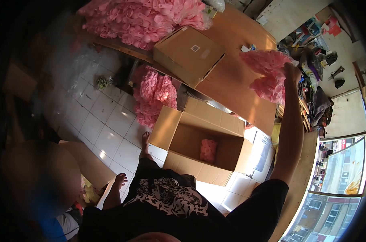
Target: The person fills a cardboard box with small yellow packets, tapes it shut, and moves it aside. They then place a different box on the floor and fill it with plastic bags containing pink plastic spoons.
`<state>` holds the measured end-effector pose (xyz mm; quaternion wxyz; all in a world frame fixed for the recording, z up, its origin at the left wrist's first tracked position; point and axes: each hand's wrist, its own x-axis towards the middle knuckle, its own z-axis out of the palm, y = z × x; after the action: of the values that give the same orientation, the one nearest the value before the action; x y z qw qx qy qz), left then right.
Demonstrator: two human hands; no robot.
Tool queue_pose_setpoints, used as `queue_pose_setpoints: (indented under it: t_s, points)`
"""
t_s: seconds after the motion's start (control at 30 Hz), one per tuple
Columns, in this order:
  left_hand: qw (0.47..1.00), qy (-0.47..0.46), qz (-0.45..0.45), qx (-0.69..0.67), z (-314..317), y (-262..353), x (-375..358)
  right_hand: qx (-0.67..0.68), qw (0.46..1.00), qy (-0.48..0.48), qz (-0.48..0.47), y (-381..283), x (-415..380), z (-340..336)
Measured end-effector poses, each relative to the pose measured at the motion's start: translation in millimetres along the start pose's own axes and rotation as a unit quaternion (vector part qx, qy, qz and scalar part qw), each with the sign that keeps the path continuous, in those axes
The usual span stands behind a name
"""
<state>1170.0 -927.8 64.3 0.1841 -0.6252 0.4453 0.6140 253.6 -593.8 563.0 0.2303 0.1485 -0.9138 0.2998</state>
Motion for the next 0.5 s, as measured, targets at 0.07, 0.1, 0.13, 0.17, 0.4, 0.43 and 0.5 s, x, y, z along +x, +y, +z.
queue_pose_setpoints:
  t_s: [0.07,0.1,0.13,0.17,0.4,0.43,0.5]
  points:
    - [1.000,-0.007,-0.007,0.020,-22,27,17,-0.041,0.989,0.085,0.112,-99,-55,10]
    - [0.999,-0.015,-0.009,0.033,-33,44,25,0.012,0.993,0.069,0.097,-74,-52,34]
    - [0.999,-0.013,-0.003,0.035,-43,65,32,-0.035,0.990,0.076,0.113,-127,-82,31]
    - [0.999,-0.018,0.001,0.044,-52,90,46,-0.036,0.987,0.087,0.129,-103,-74,57]
    - [0.991,-0.016,0.129,0.042,-73,266,123,0.122,0.968,0.048,0.214,-95,-97,90]
    - [0.987,-0.018,0.155,0.039,-67,290,136,0.172,0.958,0.006,0.230,-101,-95,82]
    - [0.973,-0.051,0.223,0.033,-55,328,162,0.126,0.958,-0.033,0.254,-109,-86,65]
